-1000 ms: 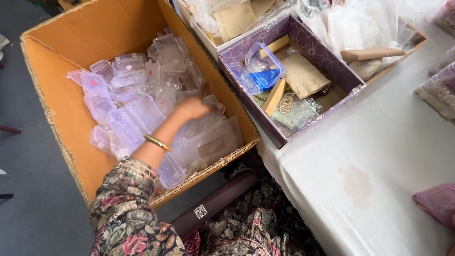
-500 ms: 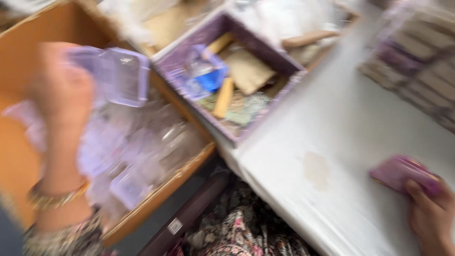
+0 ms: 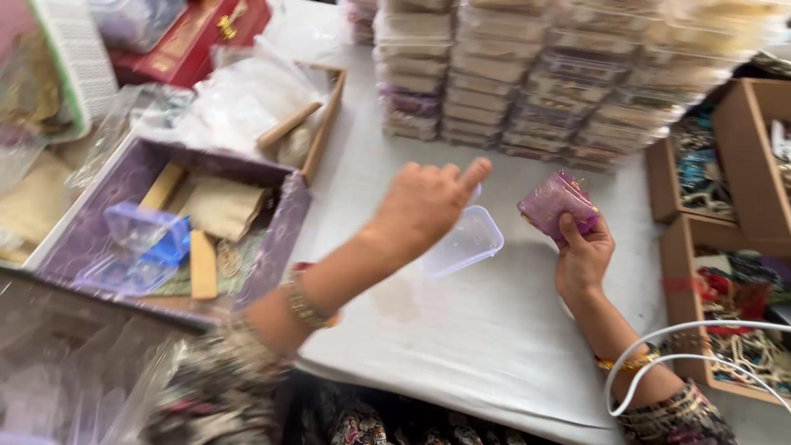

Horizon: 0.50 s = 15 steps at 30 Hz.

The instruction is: The person places a small fabric pouch into a clear plastic container and stacks it. They then place a gold-colored bracelet into a small plastic bag, followed by a purple fabric pouch, and place both into another clear plastic container. Finally, they handle a gold-colored chain, folding it before placing it into a plastic bag.

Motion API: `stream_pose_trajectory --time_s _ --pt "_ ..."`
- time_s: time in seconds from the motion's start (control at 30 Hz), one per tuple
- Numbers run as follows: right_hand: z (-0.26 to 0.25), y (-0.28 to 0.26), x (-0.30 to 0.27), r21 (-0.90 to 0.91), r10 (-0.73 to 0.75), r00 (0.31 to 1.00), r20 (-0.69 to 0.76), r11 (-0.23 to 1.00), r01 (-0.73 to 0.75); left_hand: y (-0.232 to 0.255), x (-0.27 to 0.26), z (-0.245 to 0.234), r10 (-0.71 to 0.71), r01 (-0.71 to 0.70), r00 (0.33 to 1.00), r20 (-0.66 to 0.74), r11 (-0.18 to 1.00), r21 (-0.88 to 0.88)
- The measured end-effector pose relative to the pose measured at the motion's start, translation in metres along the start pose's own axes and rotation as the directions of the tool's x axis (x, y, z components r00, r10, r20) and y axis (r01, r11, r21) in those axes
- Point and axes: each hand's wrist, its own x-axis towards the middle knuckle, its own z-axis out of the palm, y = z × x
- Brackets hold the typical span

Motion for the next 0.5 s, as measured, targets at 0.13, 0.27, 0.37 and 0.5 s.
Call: stream_pose_trajectory --time_s 0.13,0.27,0.37,0.5 --pt "-0.009 0.01 -0.009 -0.079 -0.193 0.981 -0.021 0.979 0.19 0.036 0.022 0.062 0.009 -0.006 0.995 0.103 1.0 -0.027" --pt "0.003 0.009 -0.025 -0.291 -0.251 0.945 0.209 0.907 0.306 0.03 0.022 0.066 -0.069 0.112 0.979 0.191 0.968 -0.223" --pt "0.0 0.013 -0.021 -0.497 -0.088 0.937 0.339 0.829 0.258 0.007 0.013 0.047 -0.182 0.286 0.948 0.262 0.848 -0.447" --pt "0.014 -0.002 -0.019 -0.722 0.077 0.874 0.479 0.601 0.343 -0.021 -0.001 0.042 -0.17 0.376 0.923 0.345 0.587 -0.717"
